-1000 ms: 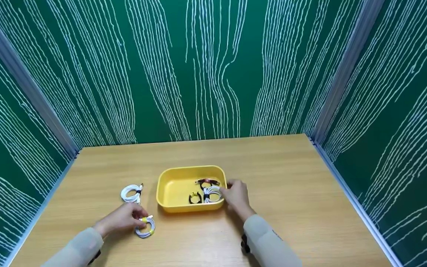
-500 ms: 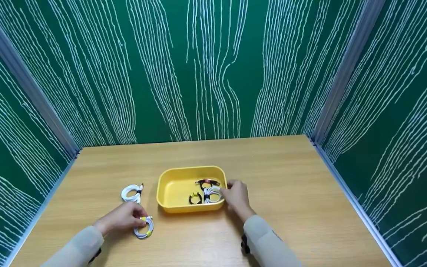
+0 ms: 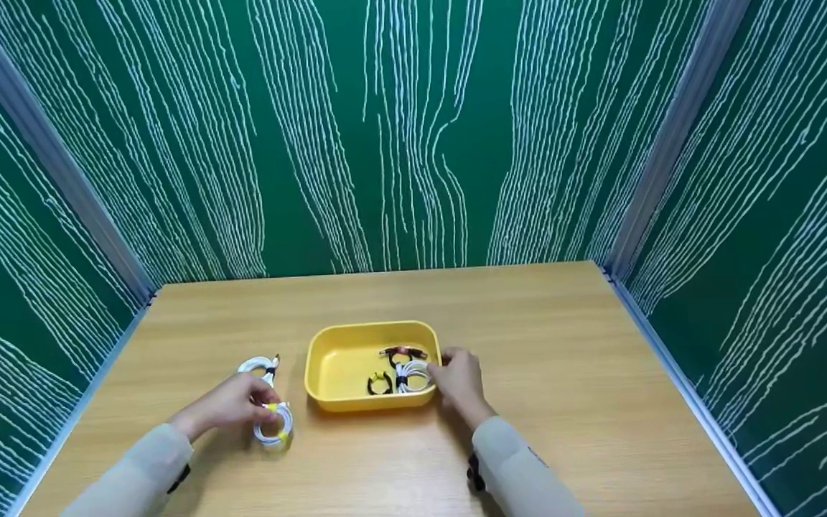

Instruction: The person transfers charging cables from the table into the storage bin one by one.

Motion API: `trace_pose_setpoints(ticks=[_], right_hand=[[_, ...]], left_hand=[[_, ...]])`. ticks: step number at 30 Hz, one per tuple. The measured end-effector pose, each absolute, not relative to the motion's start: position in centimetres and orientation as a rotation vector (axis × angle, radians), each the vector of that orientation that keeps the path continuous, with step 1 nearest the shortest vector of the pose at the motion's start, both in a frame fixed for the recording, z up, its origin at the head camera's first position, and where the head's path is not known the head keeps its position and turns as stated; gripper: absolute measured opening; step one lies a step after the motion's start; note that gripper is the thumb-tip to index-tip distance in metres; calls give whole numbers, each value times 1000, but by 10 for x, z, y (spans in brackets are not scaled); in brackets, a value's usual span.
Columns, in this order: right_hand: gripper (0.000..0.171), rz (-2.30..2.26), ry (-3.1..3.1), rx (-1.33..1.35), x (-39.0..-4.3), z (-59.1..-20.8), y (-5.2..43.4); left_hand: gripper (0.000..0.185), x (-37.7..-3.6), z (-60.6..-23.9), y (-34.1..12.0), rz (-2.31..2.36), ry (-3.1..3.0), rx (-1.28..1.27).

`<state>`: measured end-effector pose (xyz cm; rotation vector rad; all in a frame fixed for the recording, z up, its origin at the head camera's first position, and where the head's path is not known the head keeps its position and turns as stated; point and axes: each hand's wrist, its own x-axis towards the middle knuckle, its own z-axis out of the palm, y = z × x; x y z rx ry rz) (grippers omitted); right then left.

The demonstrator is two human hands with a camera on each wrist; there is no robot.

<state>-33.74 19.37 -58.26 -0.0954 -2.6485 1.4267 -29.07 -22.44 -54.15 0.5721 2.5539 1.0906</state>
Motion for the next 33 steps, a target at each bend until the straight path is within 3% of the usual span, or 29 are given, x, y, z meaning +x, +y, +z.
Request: trace_pose_setpoints(ticks=[17, 33], right_hand=[[17, 1375, -2646, -98, -337, -583, 192], [18, 1423, -2646, -118, -337, -582, 192]], left_hand=[[7, -303, -511, -220, 1022, 2621, 522], [5, -321, -485, -186, 1033, 2645, 526]])
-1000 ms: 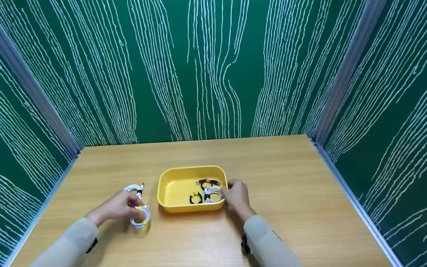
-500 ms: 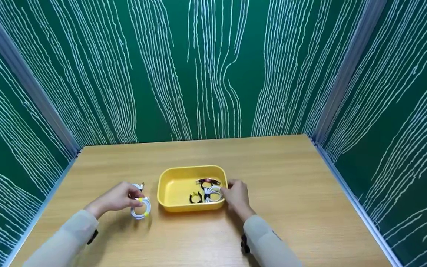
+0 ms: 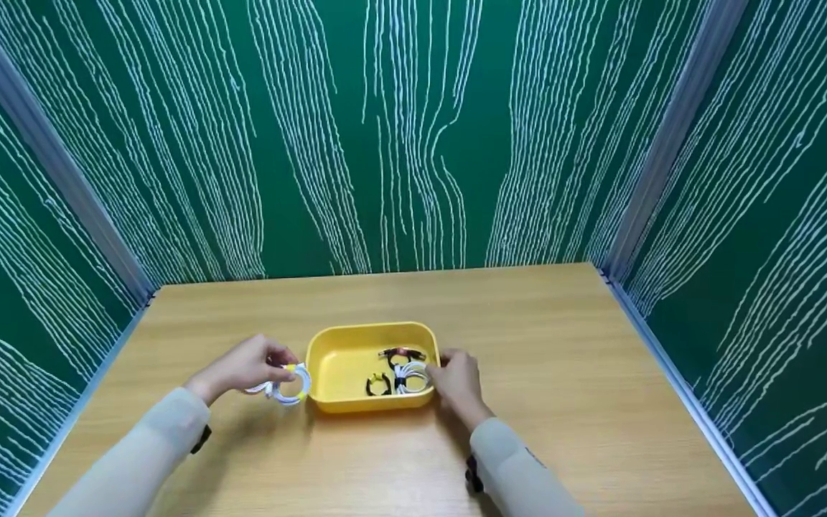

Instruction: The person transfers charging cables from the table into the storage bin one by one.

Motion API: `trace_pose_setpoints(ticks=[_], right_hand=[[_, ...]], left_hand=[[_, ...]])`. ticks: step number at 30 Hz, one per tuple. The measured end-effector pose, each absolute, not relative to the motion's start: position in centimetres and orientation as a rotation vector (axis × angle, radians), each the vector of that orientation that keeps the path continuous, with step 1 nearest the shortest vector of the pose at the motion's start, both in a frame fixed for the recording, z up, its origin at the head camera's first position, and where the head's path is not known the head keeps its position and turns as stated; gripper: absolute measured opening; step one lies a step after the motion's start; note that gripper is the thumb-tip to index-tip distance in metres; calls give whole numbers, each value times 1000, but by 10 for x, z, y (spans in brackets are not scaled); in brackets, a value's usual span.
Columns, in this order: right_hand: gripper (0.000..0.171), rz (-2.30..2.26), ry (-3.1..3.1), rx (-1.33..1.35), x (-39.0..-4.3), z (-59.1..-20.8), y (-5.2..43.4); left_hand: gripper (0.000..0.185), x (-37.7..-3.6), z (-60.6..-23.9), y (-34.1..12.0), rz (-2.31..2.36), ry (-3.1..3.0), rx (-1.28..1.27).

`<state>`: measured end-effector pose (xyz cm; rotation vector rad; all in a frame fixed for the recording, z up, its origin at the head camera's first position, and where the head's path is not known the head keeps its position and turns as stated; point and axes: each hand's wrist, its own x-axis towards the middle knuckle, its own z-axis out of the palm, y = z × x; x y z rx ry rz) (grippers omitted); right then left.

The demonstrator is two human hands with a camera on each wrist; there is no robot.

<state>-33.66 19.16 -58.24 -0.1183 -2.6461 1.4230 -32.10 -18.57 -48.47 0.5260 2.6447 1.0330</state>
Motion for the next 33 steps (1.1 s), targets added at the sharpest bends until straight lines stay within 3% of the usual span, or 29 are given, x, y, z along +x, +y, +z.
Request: trace_pose_setpoints(ticks=[20, 33], right_hand=[[17, 1379, -2645, -109, -337, -583, 191], [15, 1371, -2634, -100, -336, -583, 191]], left_hand=[[19, -338, -480, -154, 1052, 2657, 471], [14, -347, -491, -132, 1088, 2662, 489]])
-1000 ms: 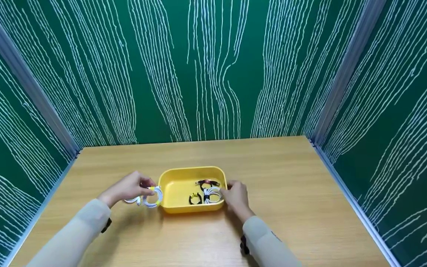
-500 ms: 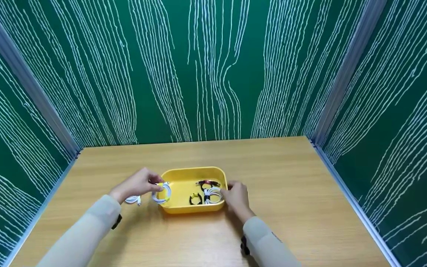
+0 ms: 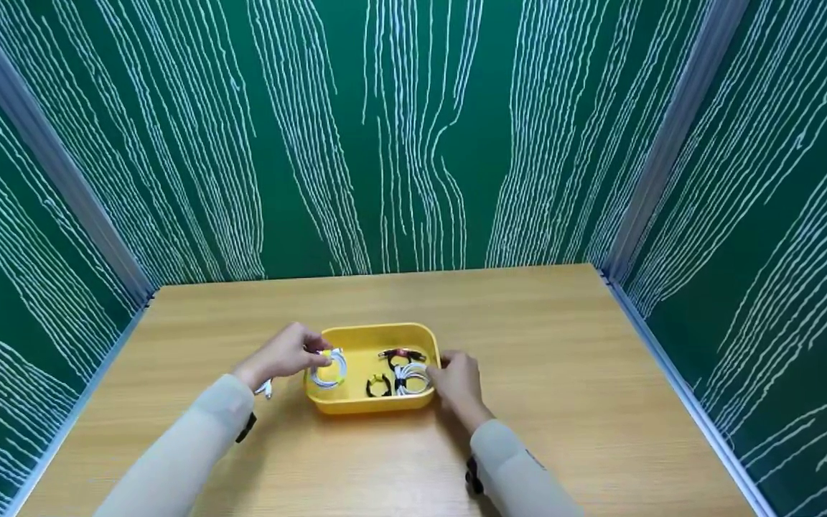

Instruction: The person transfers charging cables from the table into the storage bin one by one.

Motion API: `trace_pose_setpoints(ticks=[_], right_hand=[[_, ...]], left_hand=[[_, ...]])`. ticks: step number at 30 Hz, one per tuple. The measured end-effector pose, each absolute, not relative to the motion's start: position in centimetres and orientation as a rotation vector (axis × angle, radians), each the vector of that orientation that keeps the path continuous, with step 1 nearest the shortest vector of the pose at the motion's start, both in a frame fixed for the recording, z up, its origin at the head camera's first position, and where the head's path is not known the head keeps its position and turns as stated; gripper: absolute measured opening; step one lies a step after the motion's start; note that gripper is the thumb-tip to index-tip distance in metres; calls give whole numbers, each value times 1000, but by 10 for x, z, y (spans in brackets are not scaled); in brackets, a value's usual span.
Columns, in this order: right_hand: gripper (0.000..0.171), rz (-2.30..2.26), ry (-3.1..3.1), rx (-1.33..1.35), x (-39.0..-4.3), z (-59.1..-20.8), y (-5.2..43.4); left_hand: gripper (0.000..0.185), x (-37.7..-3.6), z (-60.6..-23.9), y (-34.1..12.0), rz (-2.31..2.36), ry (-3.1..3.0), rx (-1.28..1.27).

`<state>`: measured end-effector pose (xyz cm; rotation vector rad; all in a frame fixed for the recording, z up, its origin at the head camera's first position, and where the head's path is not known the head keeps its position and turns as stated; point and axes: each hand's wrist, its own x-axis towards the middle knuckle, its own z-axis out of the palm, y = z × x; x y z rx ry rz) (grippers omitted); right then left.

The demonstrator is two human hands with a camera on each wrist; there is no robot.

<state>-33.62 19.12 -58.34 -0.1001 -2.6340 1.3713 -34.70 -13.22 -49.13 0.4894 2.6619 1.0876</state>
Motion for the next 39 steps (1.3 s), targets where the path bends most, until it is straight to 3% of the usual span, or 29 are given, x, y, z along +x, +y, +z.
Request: trace_pose_setpoints(ticks=[16, 39], right_hand=[[19, 1382, -2653, -105, -336, -580, 191], [18, 1381, -2654, -122, -336, -581, 188]], left_hand=[[10, -349, -518, -108, 1090, 2680, 445], [9, -349, -535, -91, 890, 2704, 609]])
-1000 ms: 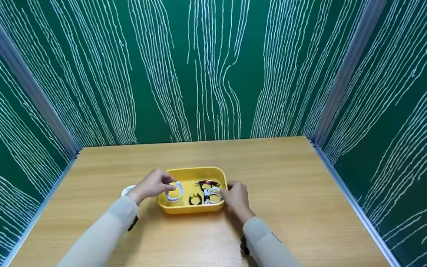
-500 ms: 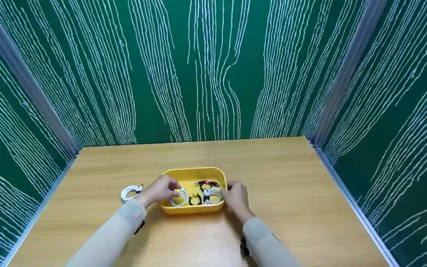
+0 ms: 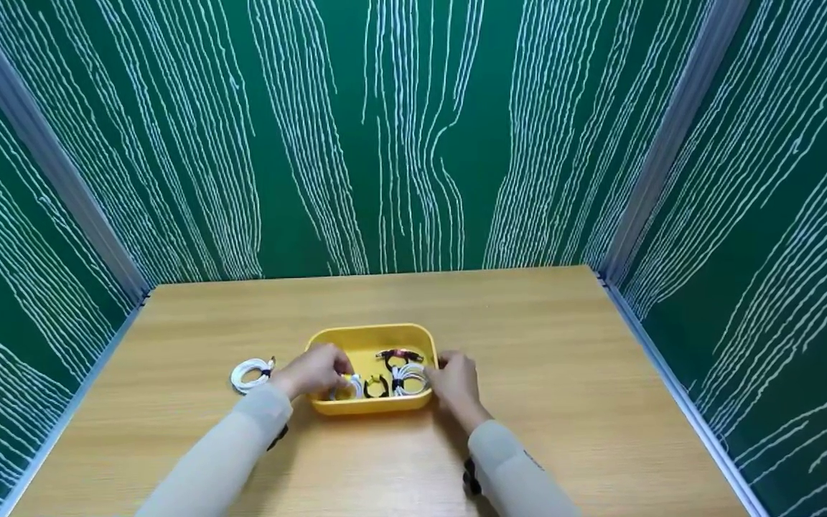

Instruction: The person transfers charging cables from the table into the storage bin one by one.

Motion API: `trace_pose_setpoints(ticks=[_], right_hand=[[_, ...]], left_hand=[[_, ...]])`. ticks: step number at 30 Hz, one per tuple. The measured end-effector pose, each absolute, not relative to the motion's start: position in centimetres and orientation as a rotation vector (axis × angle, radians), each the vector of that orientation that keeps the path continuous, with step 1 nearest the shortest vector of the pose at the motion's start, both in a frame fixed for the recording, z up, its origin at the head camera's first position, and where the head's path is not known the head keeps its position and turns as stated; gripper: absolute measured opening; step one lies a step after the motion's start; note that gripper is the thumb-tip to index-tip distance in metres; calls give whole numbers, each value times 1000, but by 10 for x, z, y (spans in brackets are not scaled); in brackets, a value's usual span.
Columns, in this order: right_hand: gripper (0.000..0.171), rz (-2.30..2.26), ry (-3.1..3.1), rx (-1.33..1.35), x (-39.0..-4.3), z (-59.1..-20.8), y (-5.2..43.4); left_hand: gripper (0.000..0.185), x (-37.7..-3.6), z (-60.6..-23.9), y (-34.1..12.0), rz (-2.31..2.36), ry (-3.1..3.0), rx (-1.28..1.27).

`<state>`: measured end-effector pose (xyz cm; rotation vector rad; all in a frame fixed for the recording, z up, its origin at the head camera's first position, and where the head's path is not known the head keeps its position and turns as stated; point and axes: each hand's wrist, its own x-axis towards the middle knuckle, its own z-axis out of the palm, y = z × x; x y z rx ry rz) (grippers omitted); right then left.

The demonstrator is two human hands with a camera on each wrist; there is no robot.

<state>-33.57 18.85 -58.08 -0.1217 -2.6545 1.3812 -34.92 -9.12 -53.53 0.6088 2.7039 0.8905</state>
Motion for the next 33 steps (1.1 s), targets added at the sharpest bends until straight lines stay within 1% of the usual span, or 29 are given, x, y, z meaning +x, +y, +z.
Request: trace_pose_setpoints(ticks=[4, 9, 18, 24, 26, 30, 31, 33], right_hand=[[15, 1352, -2660, -109, -335, -581, 189], [13, 1368, -2660, -116, -334, -581, 190], [17, 1395, -2663, -137, -335, -579, 189], [15, 1404, -2658, -146, -334, -580, 188], [15, 1408, -2656, -141, -334, -581, 188], [18, 1423, -2641, -138, -335, -581, 188], [19, 1428, -2636, -136, -335, -581, 188], [20, 1434, -2627, -132, -335, -581, 188]], left_hand=[[9, -351, -534, -89, 855, 2680, 622], [11, -350, -533, -89, 882, 2615, 557], [14, -351, -533, -86, 786, 2645, 535], [17, -354, -537, -85, 725, 2666, 538], [22, -355, -538, -86, 718, 2668, 553], [41, -358, -541, -87, 715, 2682, 609], [43, -358, -541, -87, 722, 2684, 614], [30, -356, -540, -87, 746, 2700, 623]])
